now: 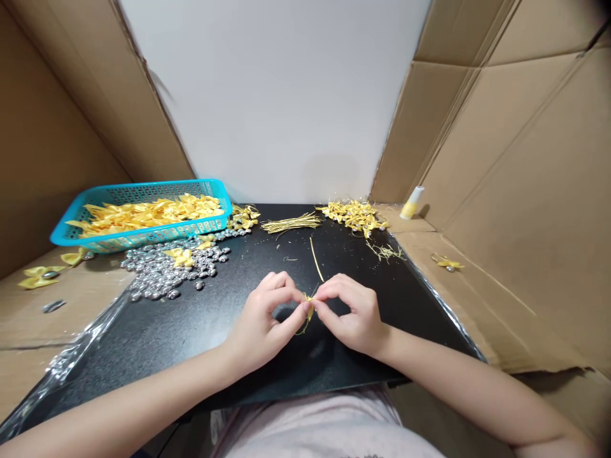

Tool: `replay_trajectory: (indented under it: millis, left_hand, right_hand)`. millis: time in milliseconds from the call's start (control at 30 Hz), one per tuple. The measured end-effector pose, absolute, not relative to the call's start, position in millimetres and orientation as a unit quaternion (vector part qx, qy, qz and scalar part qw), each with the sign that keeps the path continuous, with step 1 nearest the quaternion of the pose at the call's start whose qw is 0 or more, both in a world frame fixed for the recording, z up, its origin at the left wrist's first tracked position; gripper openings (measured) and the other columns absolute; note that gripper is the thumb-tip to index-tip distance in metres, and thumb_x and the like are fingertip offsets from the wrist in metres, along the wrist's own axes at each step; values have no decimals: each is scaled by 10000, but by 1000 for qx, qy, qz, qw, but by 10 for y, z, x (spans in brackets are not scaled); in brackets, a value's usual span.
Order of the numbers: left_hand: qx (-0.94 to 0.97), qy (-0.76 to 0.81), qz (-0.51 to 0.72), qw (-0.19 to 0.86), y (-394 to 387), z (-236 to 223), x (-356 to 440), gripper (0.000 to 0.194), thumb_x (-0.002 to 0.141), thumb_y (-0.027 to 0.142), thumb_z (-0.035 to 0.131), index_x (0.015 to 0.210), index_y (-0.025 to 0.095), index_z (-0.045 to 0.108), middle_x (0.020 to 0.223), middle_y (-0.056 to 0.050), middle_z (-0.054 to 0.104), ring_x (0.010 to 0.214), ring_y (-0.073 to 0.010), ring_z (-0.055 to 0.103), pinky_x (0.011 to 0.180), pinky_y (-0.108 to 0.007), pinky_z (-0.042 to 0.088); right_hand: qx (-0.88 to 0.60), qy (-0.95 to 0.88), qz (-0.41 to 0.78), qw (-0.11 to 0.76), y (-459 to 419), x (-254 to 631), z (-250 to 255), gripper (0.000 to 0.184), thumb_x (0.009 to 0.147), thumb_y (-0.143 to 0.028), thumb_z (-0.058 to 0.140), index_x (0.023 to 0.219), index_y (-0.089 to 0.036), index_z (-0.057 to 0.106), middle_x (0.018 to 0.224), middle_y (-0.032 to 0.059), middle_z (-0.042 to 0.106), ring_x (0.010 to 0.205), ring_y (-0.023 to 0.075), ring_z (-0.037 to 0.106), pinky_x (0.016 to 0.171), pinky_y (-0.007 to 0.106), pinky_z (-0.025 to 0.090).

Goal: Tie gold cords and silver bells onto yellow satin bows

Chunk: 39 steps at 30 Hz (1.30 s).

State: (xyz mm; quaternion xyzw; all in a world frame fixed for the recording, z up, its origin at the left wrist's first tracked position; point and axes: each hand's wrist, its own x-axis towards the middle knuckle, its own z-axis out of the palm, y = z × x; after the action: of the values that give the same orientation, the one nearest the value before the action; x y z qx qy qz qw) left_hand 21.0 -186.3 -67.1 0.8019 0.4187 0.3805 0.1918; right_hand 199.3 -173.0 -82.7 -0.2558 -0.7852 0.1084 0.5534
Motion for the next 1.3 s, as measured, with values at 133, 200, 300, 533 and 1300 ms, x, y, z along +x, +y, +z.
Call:
replay_trajectory:
  millis: [133,200,300,533,1300]
  left_hand:
    - [784,424,385,238,-1857,-704,214,245,891,231,525,660,188,597,694,-3,530,715,-166,495,688,-293,374]
    - [781,421,392,244,-1864,-708,212,249,884,219,532,643,185,585,679,0,523,708,-164,489,681,-290,368]
    - [777,418,398,251,-1874,-704,207,249,876,212,539,633,182,579,671,0,521,704,-163,487,679,-288,364]
    - [773,420,400,256,-1873,-712,200,263,872,215,543,614,182,579,658,2,520,695,-161,493,674,-284,368]
    - [705,447,492,248,-1871,-740,167,249,886,258,525,646,192,544,675,4,481,653,-150,453,636,-280,355]
  right_hand:
    - [-268,-778,89,561,-1704,2000,-827,113,833,-122,600,757,-203,616,693,36,690,642,157,644,636,303,530]
    - [-280,-771,85,566,-1693,2008,-815,117,829,-116,603,747,-200,614,695,38,686,644,157,641,635,301,529]
    - [-293,-762,81,571,-1680,2024,-793,118,827,-119,602,744,-201,612,699,35,682,651,157,640,635,297,531]
    - [-319,-743,80,583,-1653,2057,-781,108,837,-133,600,759,-208,611,702,30,676,662,160,636,641,297,530]
    - [-275,-746,119,595,-1692,2096,-793,105,799,-110,623,794,-216,619,738,40,681,693,178,640,676,344,528]
